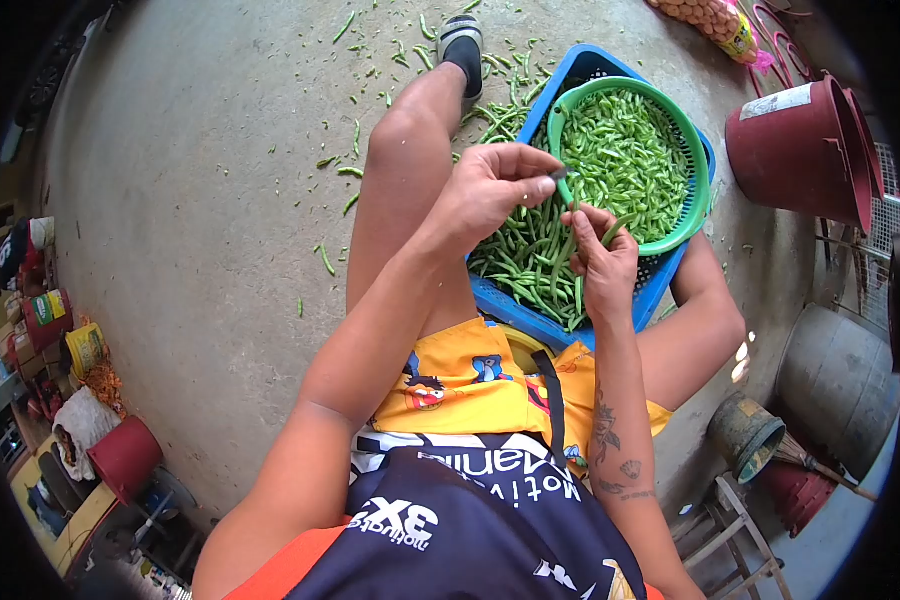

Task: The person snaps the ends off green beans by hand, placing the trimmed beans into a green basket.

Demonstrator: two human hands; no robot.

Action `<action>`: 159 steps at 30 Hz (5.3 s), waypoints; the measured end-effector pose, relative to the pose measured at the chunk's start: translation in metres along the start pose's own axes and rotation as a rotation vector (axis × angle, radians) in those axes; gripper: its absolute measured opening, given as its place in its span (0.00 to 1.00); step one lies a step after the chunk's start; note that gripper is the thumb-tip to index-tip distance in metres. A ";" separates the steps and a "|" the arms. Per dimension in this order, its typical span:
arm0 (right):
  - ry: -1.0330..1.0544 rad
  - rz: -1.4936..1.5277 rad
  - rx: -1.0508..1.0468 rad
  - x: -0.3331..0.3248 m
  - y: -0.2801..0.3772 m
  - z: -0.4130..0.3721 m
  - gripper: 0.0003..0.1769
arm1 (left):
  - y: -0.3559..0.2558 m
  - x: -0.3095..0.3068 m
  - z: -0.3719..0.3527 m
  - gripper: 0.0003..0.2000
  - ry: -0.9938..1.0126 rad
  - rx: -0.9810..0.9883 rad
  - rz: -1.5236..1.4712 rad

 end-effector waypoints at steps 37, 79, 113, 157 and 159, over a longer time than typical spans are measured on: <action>-0.254 0.610 -0.133 0.009 0.029 -0.030 0.05 | 0.023 0.017 -0.008 0.16 -0.030 0.067 -0.211; -0.428 0.238 -0.230 -0.027 0.040 -0.012 0.10 | 0.028 -0.012 -0.012 0.14 -0.256 0.052 -0.355; -0.083 0.551 -0.094 -0.025 0.044 -0.006 0.13 | 0.006 -0.009 -0.009 0.09 -0.178 0.062 -0.147; -0.003 -0.959 0.056 0.018 -0.108 0.045 0.20 | 0.002 -0.031 -0.002 0.10 -0.284 0.096 -0.213; 0.009 -0.948 0.118 0.013 -0.112 0.044 0.18 | 0.002 -0.027 -0.002 0.11 -0.246 0.083 -0.167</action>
Point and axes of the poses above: each hand's wrist, its own z-axis towards the middle knuckle, its own x-axis out of the palm, y = z × x, the point moved 9 cm from there along z, towards the middle knuckle, and after that the axes turned 7 degrees about y, right-handed, at the moved point
